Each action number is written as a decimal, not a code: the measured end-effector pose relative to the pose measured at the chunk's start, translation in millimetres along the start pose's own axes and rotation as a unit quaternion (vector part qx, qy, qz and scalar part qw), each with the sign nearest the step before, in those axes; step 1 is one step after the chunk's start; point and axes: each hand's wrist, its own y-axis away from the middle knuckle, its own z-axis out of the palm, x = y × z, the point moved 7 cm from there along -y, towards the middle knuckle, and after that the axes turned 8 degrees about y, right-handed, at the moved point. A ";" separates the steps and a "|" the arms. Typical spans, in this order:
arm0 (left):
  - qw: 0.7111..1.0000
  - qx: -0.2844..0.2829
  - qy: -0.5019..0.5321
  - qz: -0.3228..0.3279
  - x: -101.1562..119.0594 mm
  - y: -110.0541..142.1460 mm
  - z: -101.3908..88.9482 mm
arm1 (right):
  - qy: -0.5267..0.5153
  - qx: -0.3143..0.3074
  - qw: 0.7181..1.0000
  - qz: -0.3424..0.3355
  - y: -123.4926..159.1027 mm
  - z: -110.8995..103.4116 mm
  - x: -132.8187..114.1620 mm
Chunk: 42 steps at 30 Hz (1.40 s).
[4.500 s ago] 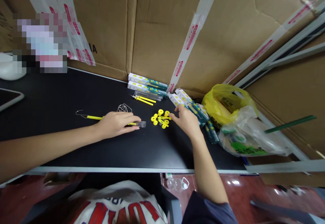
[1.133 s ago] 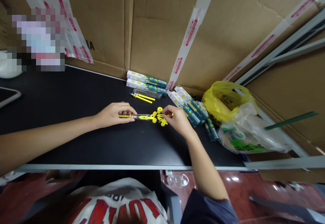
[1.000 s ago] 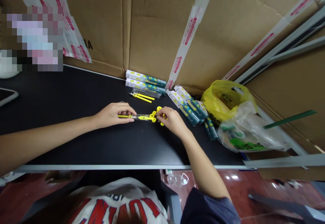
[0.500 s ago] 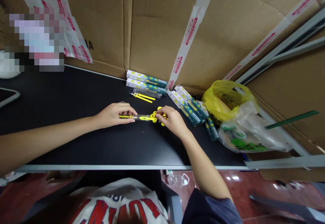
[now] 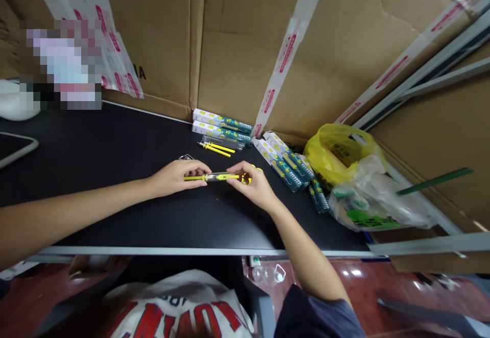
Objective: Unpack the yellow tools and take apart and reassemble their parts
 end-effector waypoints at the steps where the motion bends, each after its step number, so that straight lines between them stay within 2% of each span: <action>1: 1.000 -0.006 -0.002 -0.008 -1.5 -0.3 0.9 | -0.006 0.003 1.000 0.004 -0.5 -3.9 2.7; 5: 0.999 -0.014 -0.023 -0.020 -3.3 -1.0 1.9 | -0.036 0.010 0.999 0.016 -2.3 -17.4 13.1; 11: 0.999 -0.010 -0.044 0.006 5.4 -0.1 0.7 | -0.067 0.009 0.997 0.037 -3.5 -24.3 23.0; 18: 0.993 -0.056 -0.104 -0.009 5.6 1.4 5.0 | -0.070 0.019 0.997 0.027 -3.0 -28.6 19.2; 27: 0.990 -0.051 -0.133 -0.005 5.7 1.8 4.4 | -0.071 0.031 0.997 0.031 -2.4 -31.1 17.9; 33: 0.988 -0.054 -0.140 -0.027 2.9 1.5 3.5 | -0.084 0.035 0.995 0.031 -3.4 -32.4 16.8; 37: 0.992 -0.046 -0.119 -0.022 6.0 2.4 3.5 | -0.117 0.030 0.993 0.018 -4.0 -28.7 11.5; 42: 0.995 -0.061 -0.070 -0.017 9.5 4.7 8.7 | -0.164 -0.017 0.985 0.045 -1.2 -7.0 7.0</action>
